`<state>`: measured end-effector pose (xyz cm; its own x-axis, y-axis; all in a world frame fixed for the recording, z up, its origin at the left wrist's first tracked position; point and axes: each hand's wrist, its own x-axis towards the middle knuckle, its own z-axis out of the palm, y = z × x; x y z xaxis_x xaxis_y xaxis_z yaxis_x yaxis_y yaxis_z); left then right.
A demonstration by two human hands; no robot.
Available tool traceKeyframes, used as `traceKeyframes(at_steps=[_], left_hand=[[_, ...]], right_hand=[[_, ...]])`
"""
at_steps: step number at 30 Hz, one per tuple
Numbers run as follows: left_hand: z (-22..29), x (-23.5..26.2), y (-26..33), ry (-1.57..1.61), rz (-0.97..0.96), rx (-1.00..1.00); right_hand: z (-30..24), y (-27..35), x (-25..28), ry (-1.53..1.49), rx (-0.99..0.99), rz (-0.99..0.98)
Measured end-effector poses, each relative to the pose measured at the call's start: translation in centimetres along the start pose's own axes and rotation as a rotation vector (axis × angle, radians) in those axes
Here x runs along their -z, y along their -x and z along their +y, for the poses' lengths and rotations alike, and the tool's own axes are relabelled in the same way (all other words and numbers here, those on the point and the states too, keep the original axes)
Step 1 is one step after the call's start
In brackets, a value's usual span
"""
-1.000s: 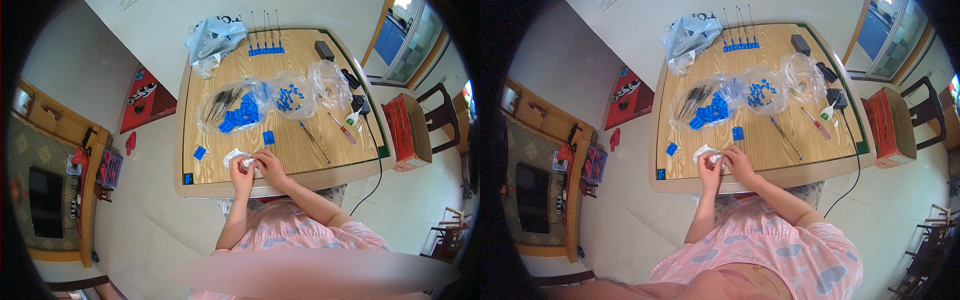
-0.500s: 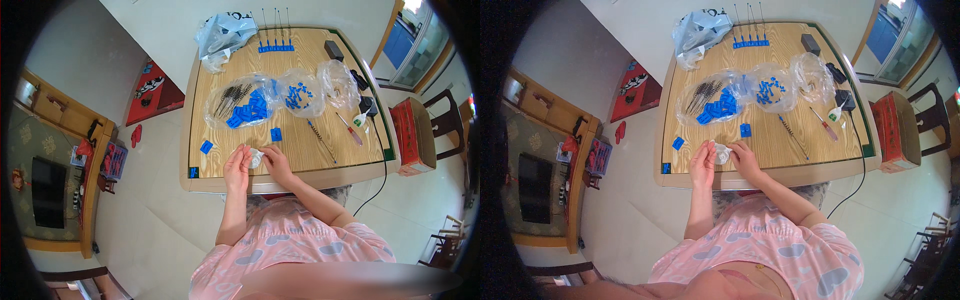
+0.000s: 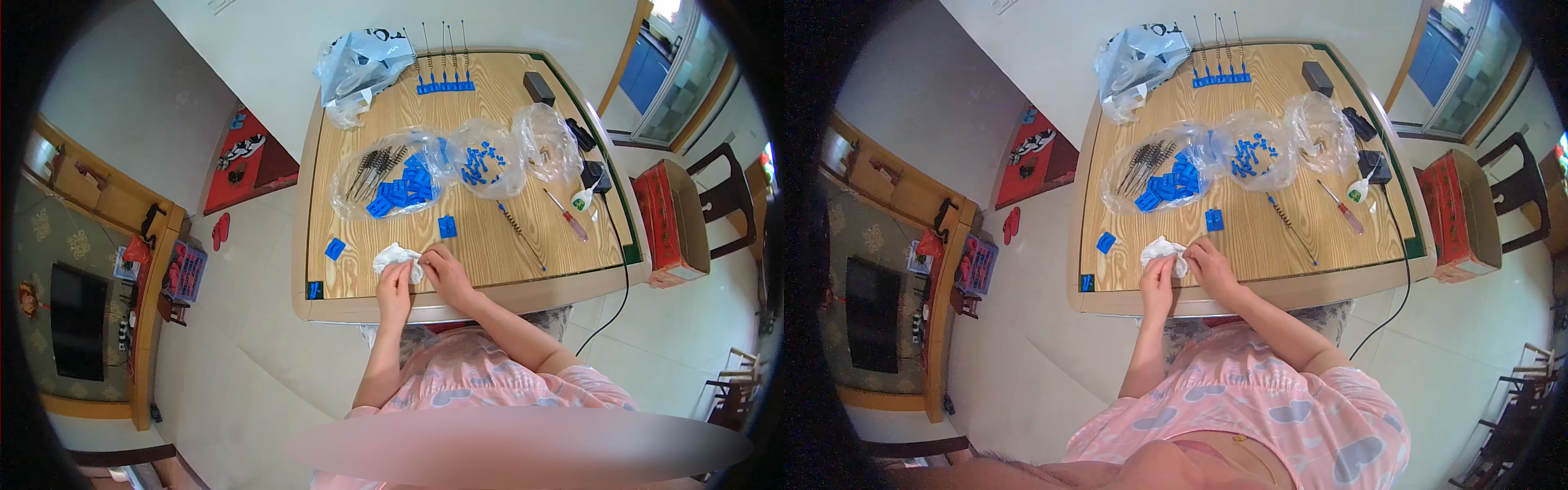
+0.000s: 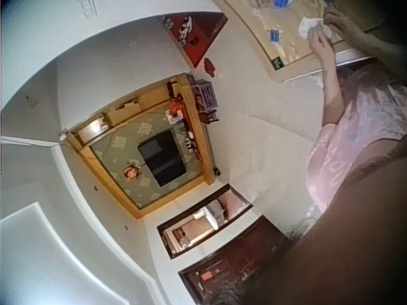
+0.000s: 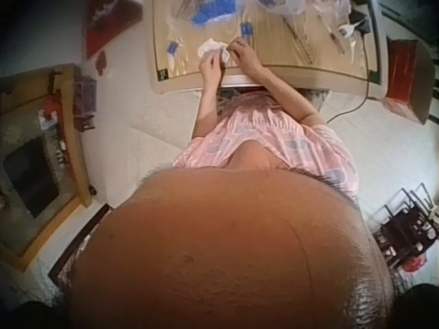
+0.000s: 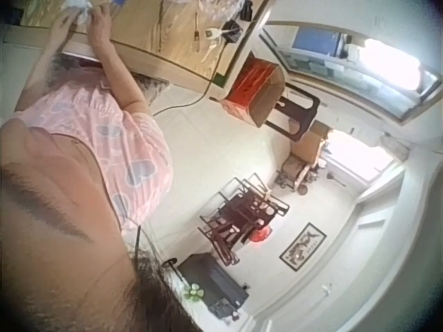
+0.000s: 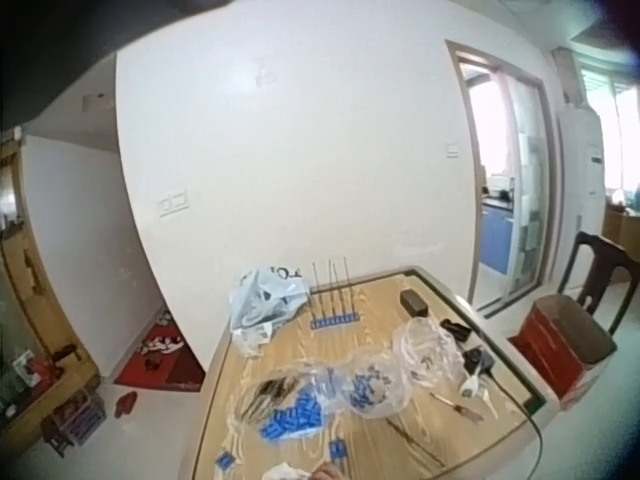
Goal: The person wipes a spring with a cloth, applies glue to a blue plastic piece, and then inserts the spring into the plastic piece.
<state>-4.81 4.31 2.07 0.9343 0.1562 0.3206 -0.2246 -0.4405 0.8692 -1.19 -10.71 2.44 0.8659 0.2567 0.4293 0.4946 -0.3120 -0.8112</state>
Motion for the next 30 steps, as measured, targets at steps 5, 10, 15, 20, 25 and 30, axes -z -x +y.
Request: traceKeyframes(at_steps=[5,10,15,20,25,30], left_hand=[[2.6,-1.0,0.2,-0.295,-0.083,-0.123],[0.6,-1.6,-0.1,-0.278,0.023,-0.076],[0.2,-1.8,-0.2,-0.16,0.152,-0.012],[0.6,-1.8,-0.3,-0.182,0.174,0.031],[0.2,-1.9,-0.3,-0.125,0.193,-0.019],[-0.5,-1.9,0.0,-0.096,0.189,-0.069]], right_hand=[[0.3,0.0,0.2,-0.043,-0.031,-0.027],[-0.5,-0.1,0.2,-0.069,-0.092,-0.043],[-1.2,-0.2,0.5,-0.07,-0.154,-0.08],[-0.8,-0.1,0.4,-0.017,-0.093,-0.08],[-0.6,-0.1,0.3,-0.017,-0.036,-0.066],[-0.6,0.0,0.2,-0.029,-0.074,-0.076]])
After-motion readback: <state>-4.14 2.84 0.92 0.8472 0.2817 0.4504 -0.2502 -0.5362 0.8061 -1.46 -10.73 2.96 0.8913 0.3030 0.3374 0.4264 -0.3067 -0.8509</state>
